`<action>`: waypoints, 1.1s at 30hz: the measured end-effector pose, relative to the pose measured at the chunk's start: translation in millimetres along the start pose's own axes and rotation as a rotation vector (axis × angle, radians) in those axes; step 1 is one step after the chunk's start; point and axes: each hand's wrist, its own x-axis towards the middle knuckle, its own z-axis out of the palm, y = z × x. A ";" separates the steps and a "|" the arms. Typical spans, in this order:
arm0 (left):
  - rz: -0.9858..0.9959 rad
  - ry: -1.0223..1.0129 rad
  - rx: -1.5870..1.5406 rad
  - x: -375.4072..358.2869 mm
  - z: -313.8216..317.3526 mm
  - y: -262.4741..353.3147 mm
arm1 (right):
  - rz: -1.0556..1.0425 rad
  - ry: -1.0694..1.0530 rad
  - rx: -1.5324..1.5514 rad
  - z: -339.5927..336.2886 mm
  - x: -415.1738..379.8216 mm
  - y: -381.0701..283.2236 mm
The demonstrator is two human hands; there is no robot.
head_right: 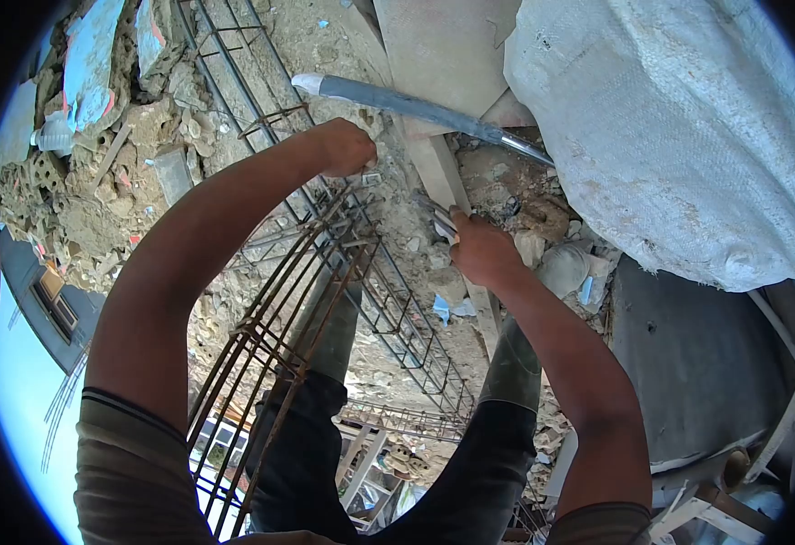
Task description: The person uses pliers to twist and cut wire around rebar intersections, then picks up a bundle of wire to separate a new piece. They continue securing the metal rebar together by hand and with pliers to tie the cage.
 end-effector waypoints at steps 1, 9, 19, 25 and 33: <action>-0.008 0.032 -0.018 1.8 2.9 1.3 | -0.030 -0.124 -0.133 0.6 3.6 -12.5; -0.015 0.018 0.005 14.8 7.3 12.0 | -0.246 -0.016 -0.527 4.9 51.5 -74.6; -0.034 0.040 -0.038 5.3 6.5 7.3 | -0.245 0.102 -0.328 14.3 65.6 -53.5; -0.026 0.134 -0.106 2.8 18.4 5.6 | -0.038 -0.182 -0.267 -3.1 63.6 -55.2; -0.044 0.105 -0.143 -8.4 9.5 9.8 | -0.033 -0.246 -0.283 -5.7 73.0 -41.3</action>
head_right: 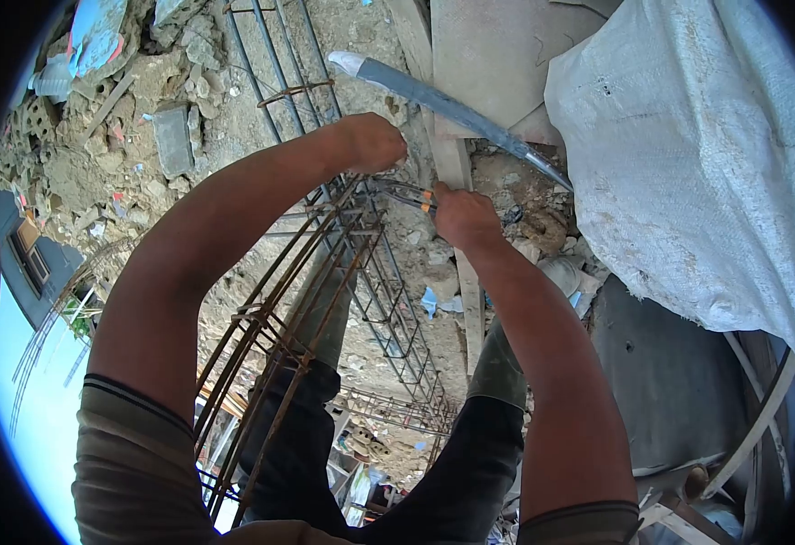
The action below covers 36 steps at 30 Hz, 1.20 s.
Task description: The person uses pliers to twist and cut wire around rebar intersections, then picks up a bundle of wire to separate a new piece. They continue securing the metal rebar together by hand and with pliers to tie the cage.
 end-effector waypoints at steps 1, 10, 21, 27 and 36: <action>-0.005 -0.008 -0.003 -3.5 2.8 -2.4 | -0.019 0.029 0.015 1.5 -2.5 -5.0; -0.443 0.029 -0.003 -20.7 -15.5 -24.6 | -0.048 -0.027 -0.012 16.4 -40.3 -5.1; -0.173 -0.020 0.246 -59.8 32.0 0.4 | -0.171 0.233 -0.262 12.1 -17.7 -21.1; -0.125 -0.228 0.255 -55.0 27.6 -1.3 | -0.147 0.164 -0.220 7.3 -12.8 -30.8; -0.109 -0.290 0.261 -55.6 23.1 0.5 | -0.160 0.141 -0.107 7.0 -10.8 -26.5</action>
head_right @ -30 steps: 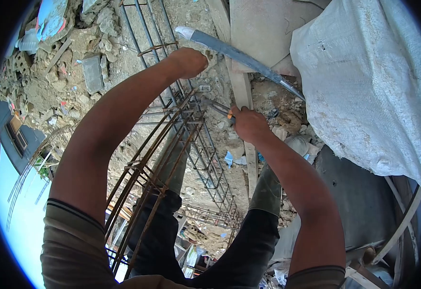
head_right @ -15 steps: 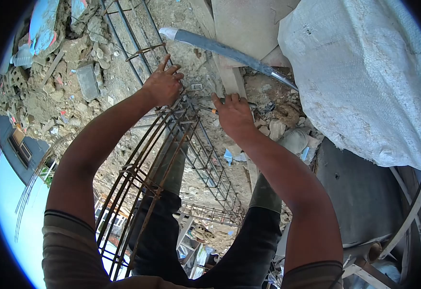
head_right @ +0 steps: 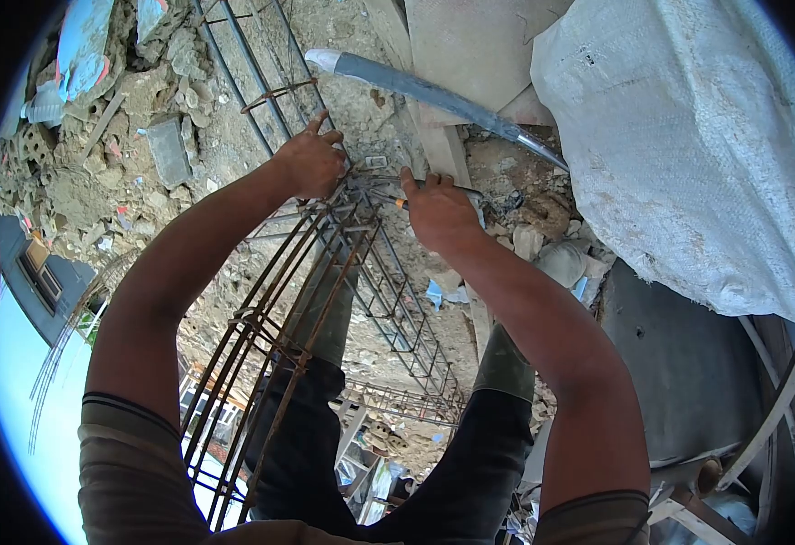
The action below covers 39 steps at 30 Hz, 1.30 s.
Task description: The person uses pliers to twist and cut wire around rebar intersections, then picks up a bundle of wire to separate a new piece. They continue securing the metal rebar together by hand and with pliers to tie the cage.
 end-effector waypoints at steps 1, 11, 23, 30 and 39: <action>0.014 -0.014 0.012 -0.6 -1.5 -0.8 | -0.010 -0.011 0.000 -2.9 1.0 -0.3; 0.073 -0.009 0.048 -4.9 1.3 -1.6 | -0.054 0.136 -0.175 -7.4 6.0 0.9; 0.081 0.022 0.047 -7.5 1.5 -2.7 | -0.154 0.236 -0.303 -13.2 20.3 18.5; 0.076 0.030 0.060 -6.1 2.9 -3.3 | -0.178 -0.069 -0.037 -28.1 31.0 27.1; -0.278 0.598 -0.056 -7.0 13.1 -50.7 | 0.193 -1.013 1.292 -45.0 34.0 31.8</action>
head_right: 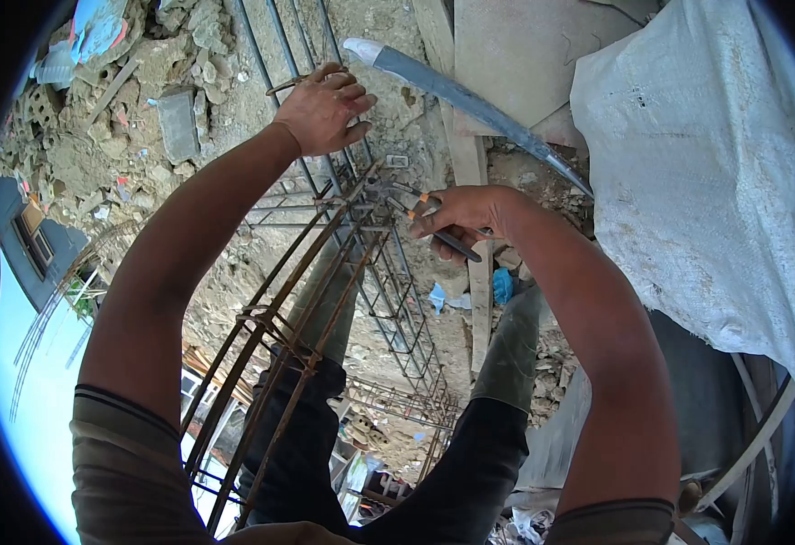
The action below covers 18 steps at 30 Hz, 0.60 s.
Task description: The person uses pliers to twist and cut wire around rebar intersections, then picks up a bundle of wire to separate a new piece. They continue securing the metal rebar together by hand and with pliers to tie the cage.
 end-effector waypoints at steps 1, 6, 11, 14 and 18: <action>0.022 -0.005 -0.016 1.2 -2.1 -1.6 | 0.012 0.003 -0.010 -0.1 -0.7 -5.7; 0.041 -0.012 -0.015 0.9 -5.6 -3.7 | -0.117 0.572 -1.247 24.1 -20.9 -29.3; 0.032 0.046 -0.004 2.5 -0.3 -3.0 | -0.414 0.894 -1.761 24.0 -21.4 -16.7; 0.039 0.033 -0.015 0.8 1.3 -3.4 | -0.447 0.987 -1.776 22.0 -8.1 -8.8; 0.054 0.111 -0.034 3.7 12.9 -18.9 | 0.050 0.078 -0.071 7.4 2.6 -0.2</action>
